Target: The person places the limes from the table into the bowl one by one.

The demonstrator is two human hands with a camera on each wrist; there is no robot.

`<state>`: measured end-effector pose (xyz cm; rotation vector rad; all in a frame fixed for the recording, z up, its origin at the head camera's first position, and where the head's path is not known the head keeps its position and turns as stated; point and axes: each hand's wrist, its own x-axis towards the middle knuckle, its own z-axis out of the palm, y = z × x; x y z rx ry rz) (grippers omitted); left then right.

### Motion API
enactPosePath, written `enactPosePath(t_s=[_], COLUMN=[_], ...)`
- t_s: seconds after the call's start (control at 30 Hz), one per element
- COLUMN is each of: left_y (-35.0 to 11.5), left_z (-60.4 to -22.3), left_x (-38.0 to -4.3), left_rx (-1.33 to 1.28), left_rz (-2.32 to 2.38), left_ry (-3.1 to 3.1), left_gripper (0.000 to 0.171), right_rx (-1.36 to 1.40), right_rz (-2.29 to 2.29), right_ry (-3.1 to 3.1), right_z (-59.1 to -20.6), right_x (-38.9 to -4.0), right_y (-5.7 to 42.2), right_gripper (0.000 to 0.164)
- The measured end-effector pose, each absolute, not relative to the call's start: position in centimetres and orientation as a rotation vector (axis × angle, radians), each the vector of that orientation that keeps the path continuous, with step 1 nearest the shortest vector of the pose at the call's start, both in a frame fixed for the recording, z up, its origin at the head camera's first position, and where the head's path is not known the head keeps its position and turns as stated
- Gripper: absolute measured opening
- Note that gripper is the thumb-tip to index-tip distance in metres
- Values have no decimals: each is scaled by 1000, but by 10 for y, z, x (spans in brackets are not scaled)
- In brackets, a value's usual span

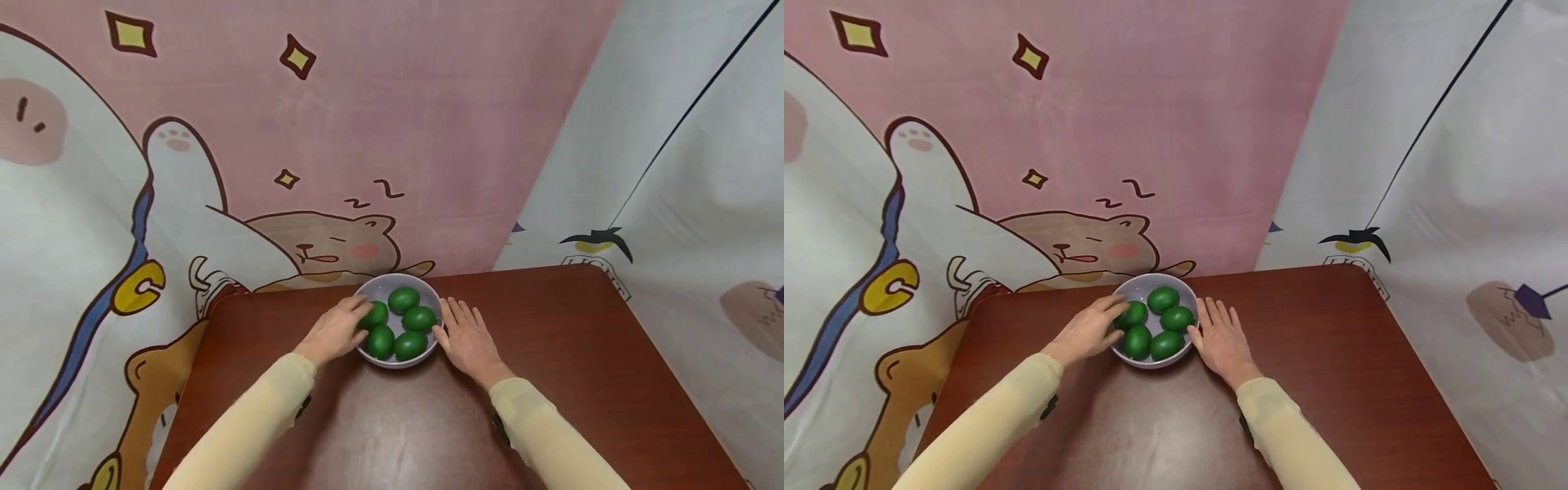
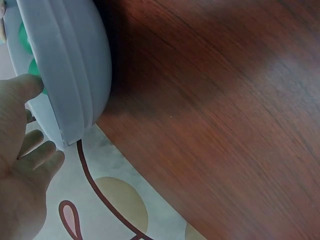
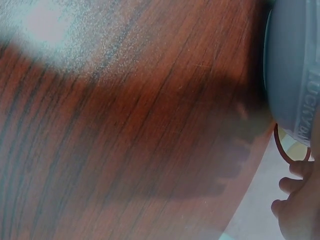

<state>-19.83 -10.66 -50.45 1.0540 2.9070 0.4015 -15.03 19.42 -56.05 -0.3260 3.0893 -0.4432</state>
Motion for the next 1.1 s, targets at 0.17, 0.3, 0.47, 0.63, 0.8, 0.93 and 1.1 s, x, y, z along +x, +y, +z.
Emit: enactPosePath(t_s=[0.17, 0.3, 0.47, 0.63, 0.8, 0.93, 1.1], left_y=[-109, -112, -117, -123, -127, -132, -139], left_z=[-504, -505, -507, -507, -508, -510, -511], left_x=[-197, -197, -196, -195, -193, -191, -187], left_rx=[1042, 1048, 1019, 999, 1025, 1050, 1051], left_rz=[386, 369, 366, 365, 396, 424, 413], left_ry=[2916, 2931, 2959, 2976, 3006, 3033, 3055], left_gripper=[57, 60, 63, 64, 65, 65, 68], right_rx=[-329, -324, -328, -342, -360, -385, -422], right_rz=[-424, -422, -423, -409, -380, -374, -339], right_ry=[3093, 3090, 3086, 3089, 3104, 3110, 3124], right_z=[-561, -561, -561, -560, -558, -557, -555], right_x=[-152, -152, -153, -154, -155, -153, -149], right_y=[198, 201, 203, 204, 207, 210, 216], right_gripper=[71, 71, 71, 71, 72, 72, 73])
